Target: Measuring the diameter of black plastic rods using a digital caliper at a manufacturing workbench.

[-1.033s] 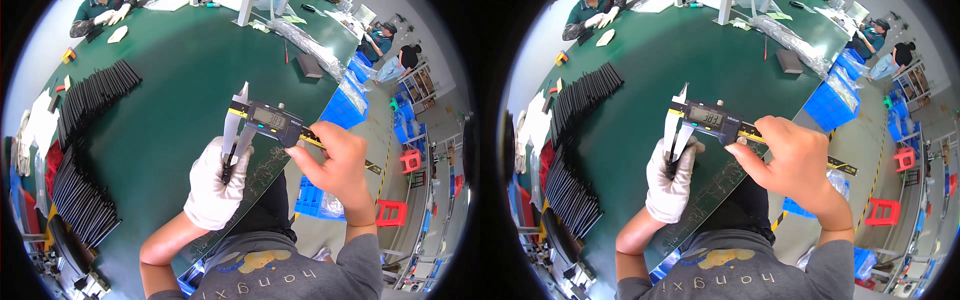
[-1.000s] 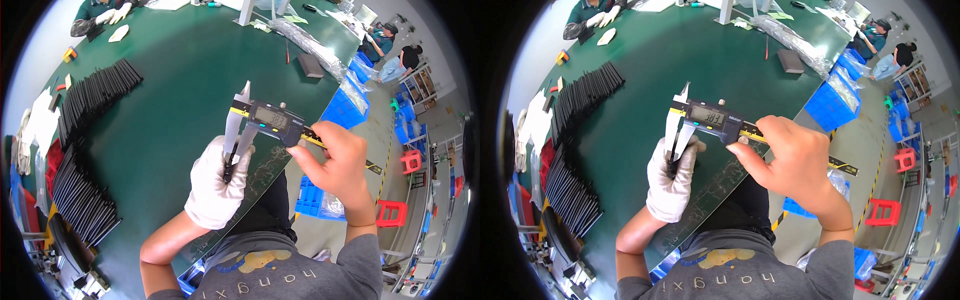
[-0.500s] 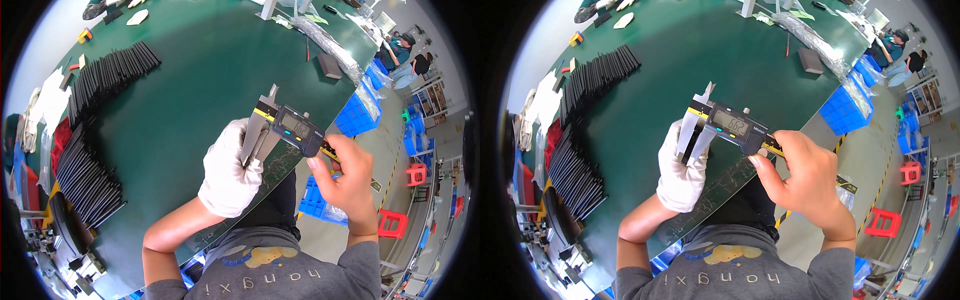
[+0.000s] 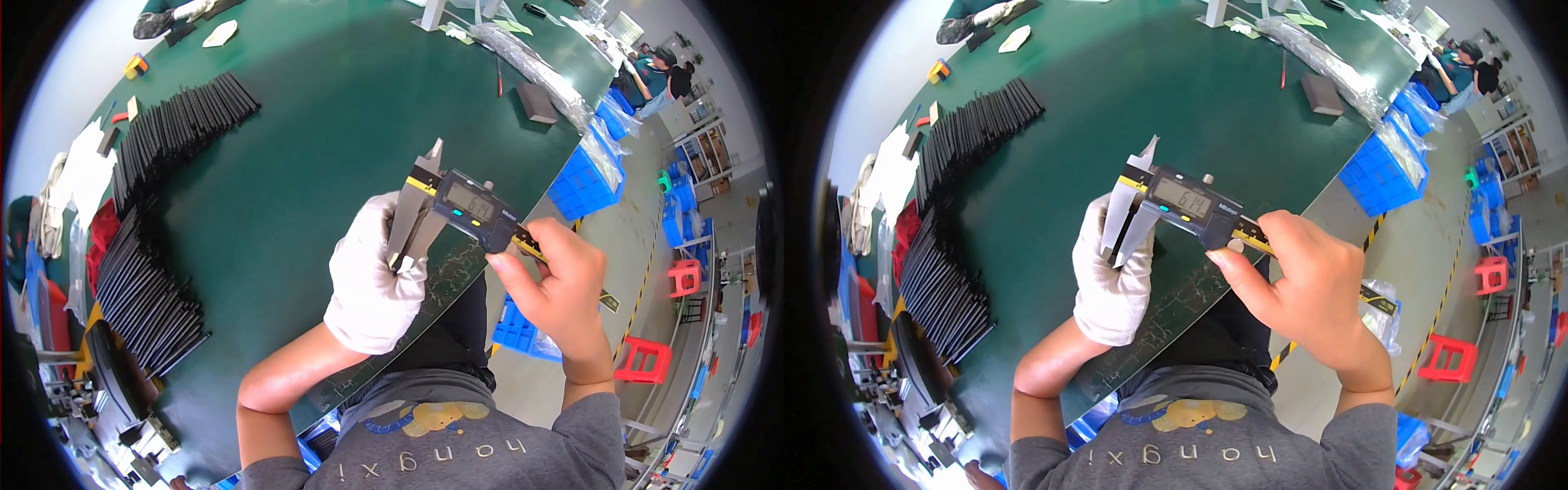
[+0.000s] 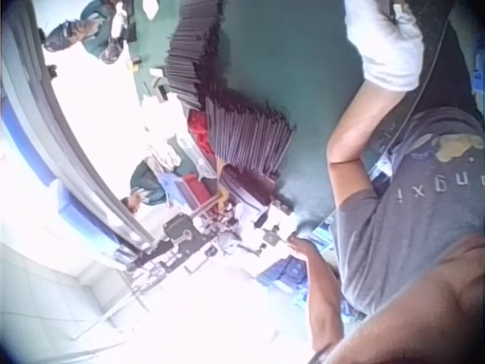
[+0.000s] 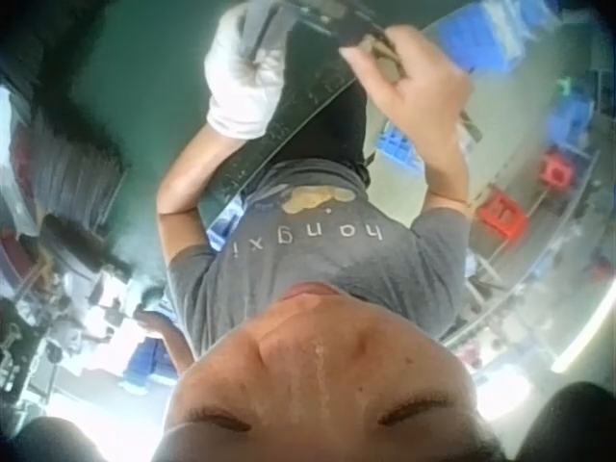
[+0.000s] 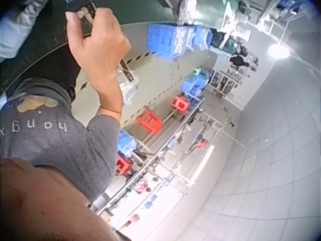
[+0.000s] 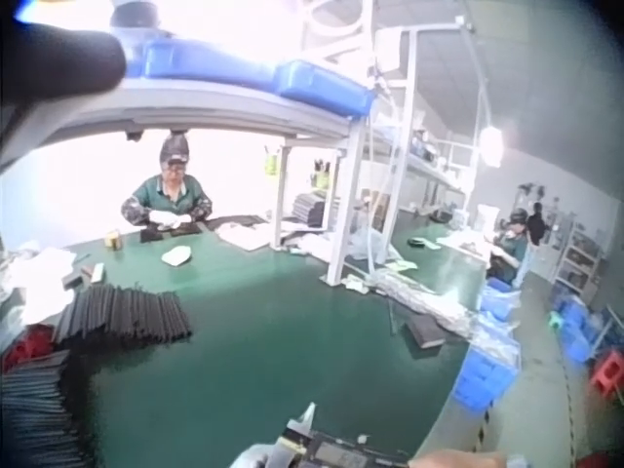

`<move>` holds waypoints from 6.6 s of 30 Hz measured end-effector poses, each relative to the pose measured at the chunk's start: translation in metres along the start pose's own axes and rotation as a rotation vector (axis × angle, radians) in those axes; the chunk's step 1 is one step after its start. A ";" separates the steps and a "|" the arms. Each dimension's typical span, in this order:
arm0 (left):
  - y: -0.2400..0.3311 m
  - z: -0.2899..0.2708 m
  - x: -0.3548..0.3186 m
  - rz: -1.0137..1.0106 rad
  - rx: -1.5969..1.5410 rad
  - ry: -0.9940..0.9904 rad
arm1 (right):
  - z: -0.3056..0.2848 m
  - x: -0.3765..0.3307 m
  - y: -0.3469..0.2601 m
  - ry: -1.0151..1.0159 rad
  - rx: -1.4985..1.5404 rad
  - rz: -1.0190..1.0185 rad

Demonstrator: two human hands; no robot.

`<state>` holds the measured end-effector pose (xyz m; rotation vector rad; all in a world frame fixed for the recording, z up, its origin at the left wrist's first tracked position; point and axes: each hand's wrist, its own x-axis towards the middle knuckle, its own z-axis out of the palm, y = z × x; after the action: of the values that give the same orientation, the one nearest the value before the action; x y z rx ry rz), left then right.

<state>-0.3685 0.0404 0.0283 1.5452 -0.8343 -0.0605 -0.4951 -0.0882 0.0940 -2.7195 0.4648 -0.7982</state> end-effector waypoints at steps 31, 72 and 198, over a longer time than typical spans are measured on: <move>-0.002 0.002 -0.004 0.020 -0.045 -0.026 | -0.002 0.003 0.011 0.017 -0.079 -0.104; -0.265 0.003 0.121 0.192 0.545 -0.519 | 0.094 -0.039 0.042 0.594 0.567 0.453; 0.000 0.001 0.004 0.059 -0.149 -0.165 | -0.014 0.005 0.021 0.014 -0.052 -0.089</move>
<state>-0.3661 0.0369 0.0302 1.3879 -0.9825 -0.2049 -0.5037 -0.1118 0.1010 -2.8015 0.3741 -0.8395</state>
